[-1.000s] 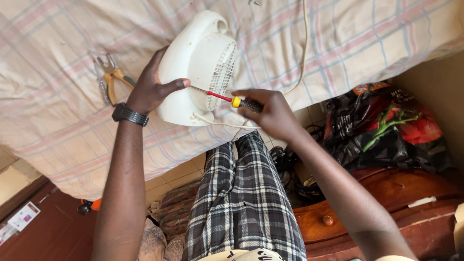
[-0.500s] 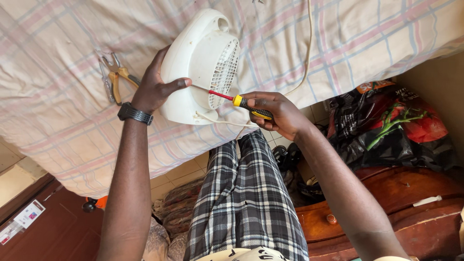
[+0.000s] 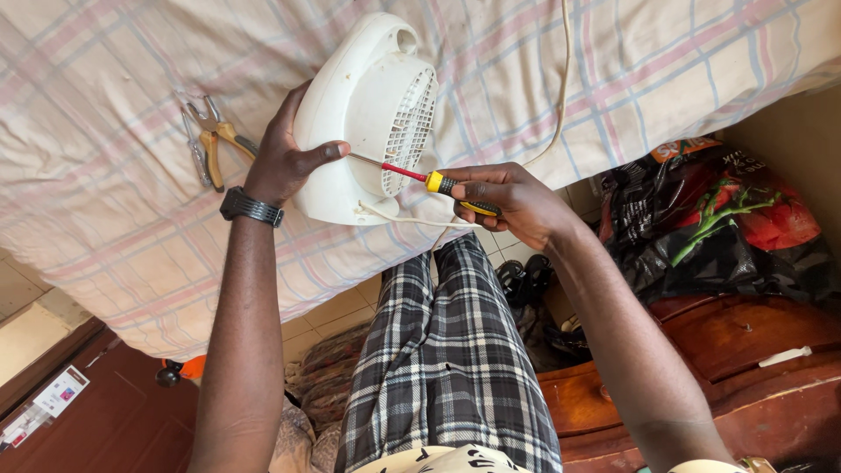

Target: The person uses a screwdriver to remove screws from the back of a white electric fan placed on a bed. They repeatedly unscrew and reinsert screws at multiple locations on the fan's rear casing, rotating the fan as needed.

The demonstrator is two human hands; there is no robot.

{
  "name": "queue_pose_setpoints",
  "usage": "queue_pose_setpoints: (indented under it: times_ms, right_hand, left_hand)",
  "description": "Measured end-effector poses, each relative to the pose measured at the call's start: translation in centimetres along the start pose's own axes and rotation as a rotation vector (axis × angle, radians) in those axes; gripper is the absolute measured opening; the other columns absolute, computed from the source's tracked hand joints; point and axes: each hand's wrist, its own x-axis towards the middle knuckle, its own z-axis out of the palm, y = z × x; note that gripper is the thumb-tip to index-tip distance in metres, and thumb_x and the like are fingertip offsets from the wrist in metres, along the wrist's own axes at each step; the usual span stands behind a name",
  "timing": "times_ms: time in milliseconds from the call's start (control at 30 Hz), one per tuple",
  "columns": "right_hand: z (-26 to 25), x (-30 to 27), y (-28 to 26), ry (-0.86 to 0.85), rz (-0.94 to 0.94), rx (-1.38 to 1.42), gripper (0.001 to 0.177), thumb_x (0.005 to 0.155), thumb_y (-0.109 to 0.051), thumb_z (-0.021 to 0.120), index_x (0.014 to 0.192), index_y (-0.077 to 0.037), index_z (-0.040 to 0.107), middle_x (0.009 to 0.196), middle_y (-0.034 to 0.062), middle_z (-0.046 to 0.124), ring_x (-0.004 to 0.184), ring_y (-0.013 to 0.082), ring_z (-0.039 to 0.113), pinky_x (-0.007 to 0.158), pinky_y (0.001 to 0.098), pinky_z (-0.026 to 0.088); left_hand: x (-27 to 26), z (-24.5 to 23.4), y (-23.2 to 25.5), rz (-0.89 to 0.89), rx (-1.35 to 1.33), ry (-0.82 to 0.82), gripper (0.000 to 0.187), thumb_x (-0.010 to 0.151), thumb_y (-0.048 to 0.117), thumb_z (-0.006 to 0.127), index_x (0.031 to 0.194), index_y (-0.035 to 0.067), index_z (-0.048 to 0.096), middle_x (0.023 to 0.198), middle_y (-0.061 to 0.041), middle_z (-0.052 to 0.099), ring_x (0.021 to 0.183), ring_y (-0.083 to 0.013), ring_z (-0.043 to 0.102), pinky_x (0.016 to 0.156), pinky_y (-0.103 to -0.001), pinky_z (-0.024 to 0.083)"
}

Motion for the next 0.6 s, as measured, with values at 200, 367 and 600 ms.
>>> queue_pose_setpoints:
  times_ms: [200,367,600]
  right_hand:
    - [-0.2,-0.1,-0.1,0.082,0.027,-0.058,0.039,0.096,-0.017,0.063,0.131,-0.001,0.071,0.069,0.0002,0.062,0.054,0.0058,0.043,0.047,0.0218,0.032]
    - [-0.4,-0.3,-0.8,0.098,0.027,-0.033,0.035,0.096,-0.013,0.061,0.126,-0.001,0.074,0.069,0.0027,0.064,0.052,0.0088,0.04,0.046,0.0247,0.029]
    - [1.3,-1.0,0.4,0.264,-0.438,-0.558,0.04,0.087,-0.01,0.075,0.127,-0.012,0.074,0.095,0.0065,0.066,0.08,0.0116,0.057,0.073,0.026,0.048]
  left_hand:
    - [0.0,0.4,0.0,0.012,0.012,0.007,0.101,0.076,0.04,0.089,0.157,0.004,0.04,0.15,-0.017,0.057,0.141,-0.0282,0.056,0.118,-0.043,0.047]
    - [0.2,0.3,-0.4,0.018,0.026,-0.007,0.101,0.077,0.041,0.088,0.157,0.004,0.04,0.15,-0.018,0.058,0.141,-0.0289,0.057,0.118,-0.043,0.048]
    - [1.0,0.2,-1.2,0.079,0.0,-0.03,0.098,0.08,0.039,0.088,0.157,0.003,0.039,0.151,-0.017,0.056,0.141,-0.0275,0.056,0.12,-0.041,0.045]
